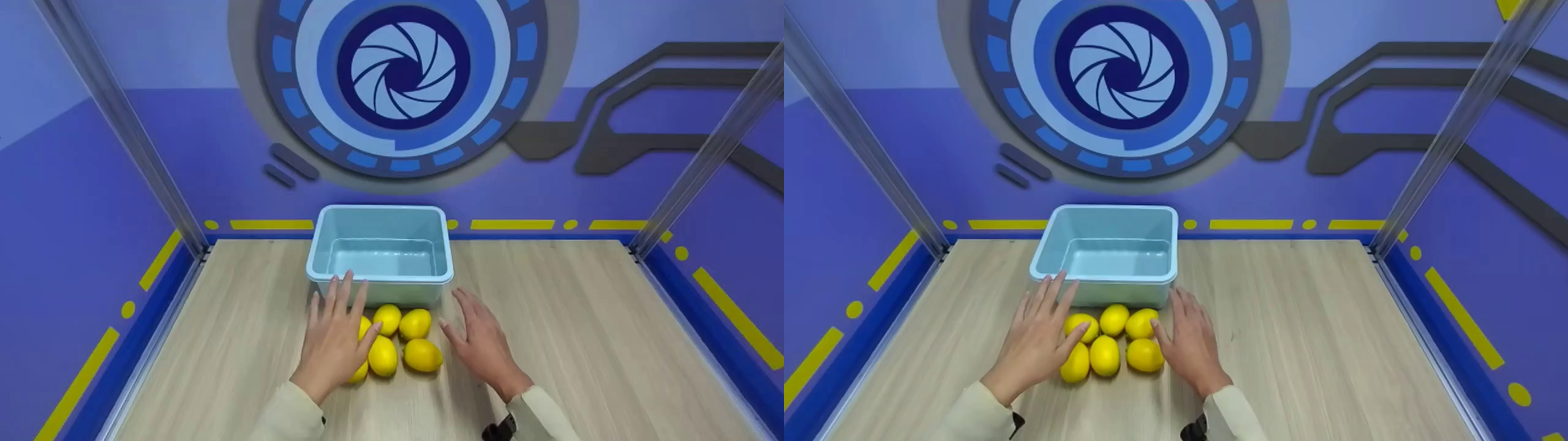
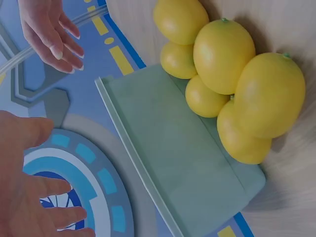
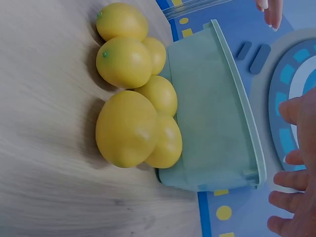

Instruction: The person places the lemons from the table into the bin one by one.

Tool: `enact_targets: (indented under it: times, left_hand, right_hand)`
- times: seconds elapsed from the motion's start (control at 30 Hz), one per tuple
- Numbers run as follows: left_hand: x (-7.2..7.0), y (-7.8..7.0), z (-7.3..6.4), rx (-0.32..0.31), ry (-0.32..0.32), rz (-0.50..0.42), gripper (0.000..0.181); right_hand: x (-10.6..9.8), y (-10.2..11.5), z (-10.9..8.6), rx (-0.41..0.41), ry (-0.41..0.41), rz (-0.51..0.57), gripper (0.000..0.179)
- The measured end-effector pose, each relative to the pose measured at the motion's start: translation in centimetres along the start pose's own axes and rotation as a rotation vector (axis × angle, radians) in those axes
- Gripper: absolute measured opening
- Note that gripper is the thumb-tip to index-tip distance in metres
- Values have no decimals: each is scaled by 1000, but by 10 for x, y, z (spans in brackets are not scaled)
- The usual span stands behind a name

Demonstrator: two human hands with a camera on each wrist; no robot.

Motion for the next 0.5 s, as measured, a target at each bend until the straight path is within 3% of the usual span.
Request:
enact_targets:
  times: [0.5]
  left_hand:
    - [6, 21, 8, -81, -103, -134, 63]
  right_hand:
    - [20, -11, -10, 55, 60, 98, 50]
Point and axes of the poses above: each hand's wrist, its own z-axis towards the middle knuckle, its own x-axis out of the palm, y = z × x, the point moved 1 cm from there along z, towards the middle knuckle, and after that the axes turned 13 degrees about x, right-handed, at the moved point
